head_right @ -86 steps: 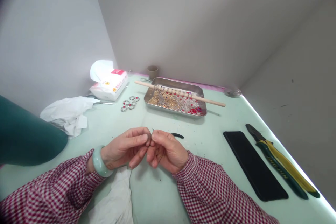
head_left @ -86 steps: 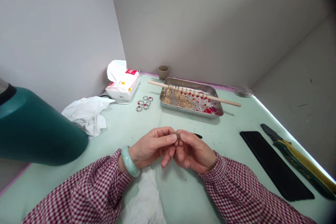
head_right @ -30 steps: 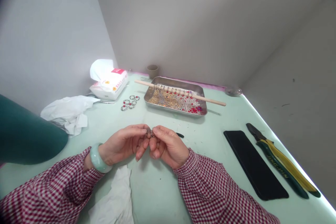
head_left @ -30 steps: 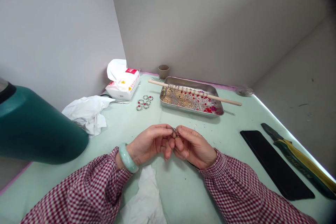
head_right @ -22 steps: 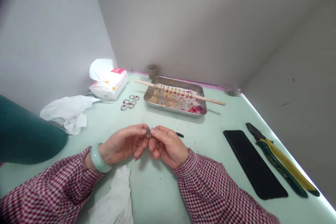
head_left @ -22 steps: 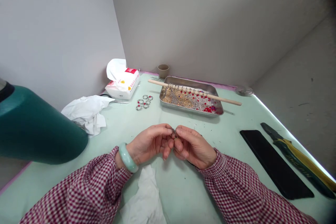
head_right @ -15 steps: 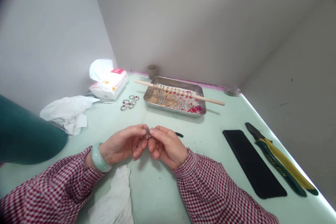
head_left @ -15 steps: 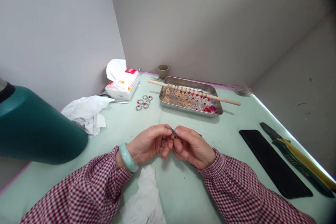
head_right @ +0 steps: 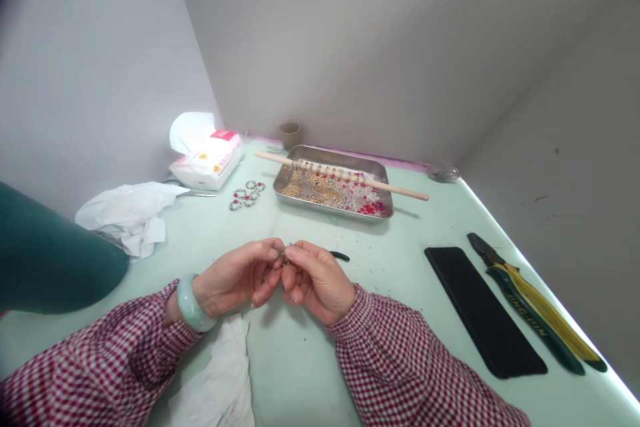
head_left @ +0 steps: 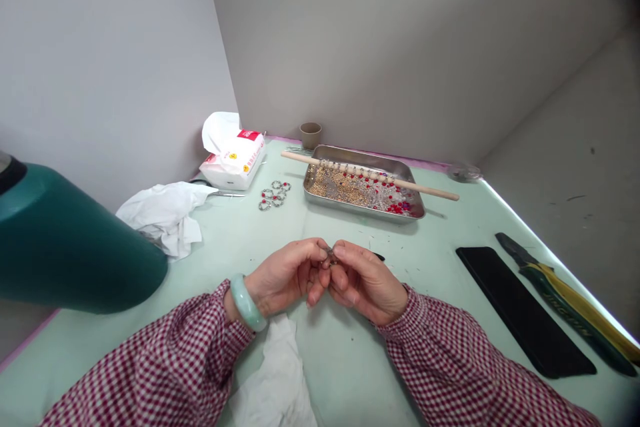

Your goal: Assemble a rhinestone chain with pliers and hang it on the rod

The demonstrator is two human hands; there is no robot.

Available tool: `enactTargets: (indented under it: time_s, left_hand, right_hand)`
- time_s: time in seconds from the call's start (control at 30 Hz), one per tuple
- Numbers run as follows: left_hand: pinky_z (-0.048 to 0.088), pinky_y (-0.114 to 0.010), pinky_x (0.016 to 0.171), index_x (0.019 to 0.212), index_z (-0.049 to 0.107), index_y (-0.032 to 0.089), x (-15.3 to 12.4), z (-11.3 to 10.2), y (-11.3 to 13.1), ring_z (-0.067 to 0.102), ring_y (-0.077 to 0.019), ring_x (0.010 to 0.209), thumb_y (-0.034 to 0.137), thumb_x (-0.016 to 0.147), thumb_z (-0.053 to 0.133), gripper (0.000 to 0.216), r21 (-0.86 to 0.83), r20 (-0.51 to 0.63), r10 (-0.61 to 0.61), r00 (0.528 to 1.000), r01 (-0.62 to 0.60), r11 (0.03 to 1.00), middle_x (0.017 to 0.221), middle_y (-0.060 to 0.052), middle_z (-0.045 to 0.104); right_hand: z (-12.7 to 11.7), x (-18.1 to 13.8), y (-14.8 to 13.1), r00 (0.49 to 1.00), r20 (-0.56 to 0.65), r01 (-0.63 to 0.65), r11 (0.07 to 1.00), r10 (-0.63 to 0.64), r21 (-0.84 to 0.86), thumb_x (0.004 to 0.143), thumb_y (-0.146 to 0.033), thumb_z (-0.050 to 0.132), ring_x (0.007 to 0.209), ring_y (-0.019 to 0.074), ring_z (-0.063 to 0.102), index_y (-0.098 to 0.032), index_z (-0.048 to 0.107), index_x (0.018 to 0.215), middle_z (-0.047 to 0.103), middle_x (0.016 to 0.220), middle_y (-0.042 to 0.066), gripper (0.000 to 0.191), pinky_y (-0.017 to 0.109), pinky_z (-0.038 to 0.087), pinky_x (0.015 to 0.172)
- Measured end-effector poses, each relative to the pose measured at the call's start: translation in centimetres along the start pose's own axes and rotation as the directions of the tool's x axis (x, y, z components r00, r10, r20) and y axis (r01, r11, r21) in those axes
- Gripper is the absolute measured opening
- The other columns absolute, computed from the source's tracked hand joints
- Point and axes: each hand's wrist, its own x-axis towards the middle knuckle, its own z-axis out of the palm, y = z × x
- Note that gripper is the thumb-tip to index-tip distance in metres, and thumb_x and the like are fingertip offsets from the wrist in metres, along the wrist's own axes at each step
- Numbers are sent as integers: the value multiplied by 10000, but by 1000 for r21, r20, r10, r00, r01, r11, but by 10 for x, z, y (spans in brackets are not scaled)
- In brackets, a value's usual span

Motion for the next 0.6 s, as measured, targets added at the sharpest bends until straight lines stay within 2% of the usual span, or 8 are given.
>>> enactTargets:
  time_s: [0.23, 0.3, 0.37, 0.4, 0.47, 0.53, 0.57, 0.6]
  left_hand:
    - [353, -180, 349, 688, 512, 140, 1, -1, 0, 498, -82, 349, 184, 801, 417, 154, -13, -59, 12, 998, -13, 1000, 561, -11, 599]
    - [370, -183, 344, 704, 523, 139, 2, -3, 1, 499, -84, 361, 203, 813, 423, 161, -34, -86, 24, 996, -27, 999, 574, -6, 591]
    - [387, -189, 349, 719, 532, 138, 2, -4, 2, 500, -87, 369, 211, 818, 429, 161, -61, -103, 25, 994, -32, 998, 577, -4, 583]
    - [392, -191, 353, 721, 535, 136, 2, -4, 2, 501, -89, 372, 211, 819, 433, 160, -74, -110, 24, 994, -32, 997, 575, -4, 580]
    - [396, -192, 367, 719, 541, 128, 2, -4, 4, 507, -88, 376, 203, 819, 445, 158, -98, -131, 19, 991, -32, 995, 579, -9, 585]
    - [398, -192, 384, 722, 550, 118, 1, -3, 6, 514, -87, 380, 199, 818, 464, 152, -121, -156, 10, 988, -29, 992, 581, -12, 590]
    - [398, -191, 392, 726, 554, 113, 1, -3, 6, 519, -87, 384, 197, 817, 472, 148, -133, -168, 3, 986, -26, 991, 581, -14, 591]
    - [398, -190, 399, 729, 559, 109, 1, -3, 6, 523, -87, 388, 194, 816, 479, 146, -144, -177, -4, 984, -22, 989, 580, -14, 592]
  right_hand:
    - [0, 2, -5, 1000, -22, -3, 996, 1, -87, 828, -351, 539, 342, 54, 417, -157, 507, 727, 530, 484, -50, 220, 179, 307, 366]
    - [1, -1, -14, 994, -98, 21, 973, -45, -232, 836, -377, 528, 359, 52, 406, -164, 521, 884, 534, 529, -52, 219, 177, 284, 372]
    - [0, -8, -26, 971, -183, 43, 868, -152, -495, 849, -393, 508, 386, 59, 405, -174, 492, 1043, 541, 573, -47, 293, 193, 309, 399]
    - [-1, -13, -31, 951, -201, 45, 750, -234, -660, 848, -400, 506, 431, 78, 444, -175, 487, 1073, 555, 605, -31, 319, 215, 355, 438]
    - [-6, -24, -37, 898, -127, 36, 358, -421, -933, 820, -409, 543, 648, 150, 556, -175, 520, 1061, 606, 770, 37, 336, 301, 448, 603]
    - [-12, -35, -35, 871, 37, 8, -62, -489, -998, 769, -427, 602, 933, 249, 549, -183, 548, 1072, 598, 1017, 105, 393, 410, 437, 779]
    - [-14, -41, -31, 879, 95, -1, -201, -468, -980, 749, -442, 621, 1020, 284, 512, -188, 542, 1107, 573, 1102, 119, 446, 449, 415, 827]
    - [-16, -45, -26, 893, 126, -4, -288, -431, -958, 737, -453, 629, 1065, 303, 485, -192, 525, 1149, 554, 1153, 126, 499, 470, 402, 850]
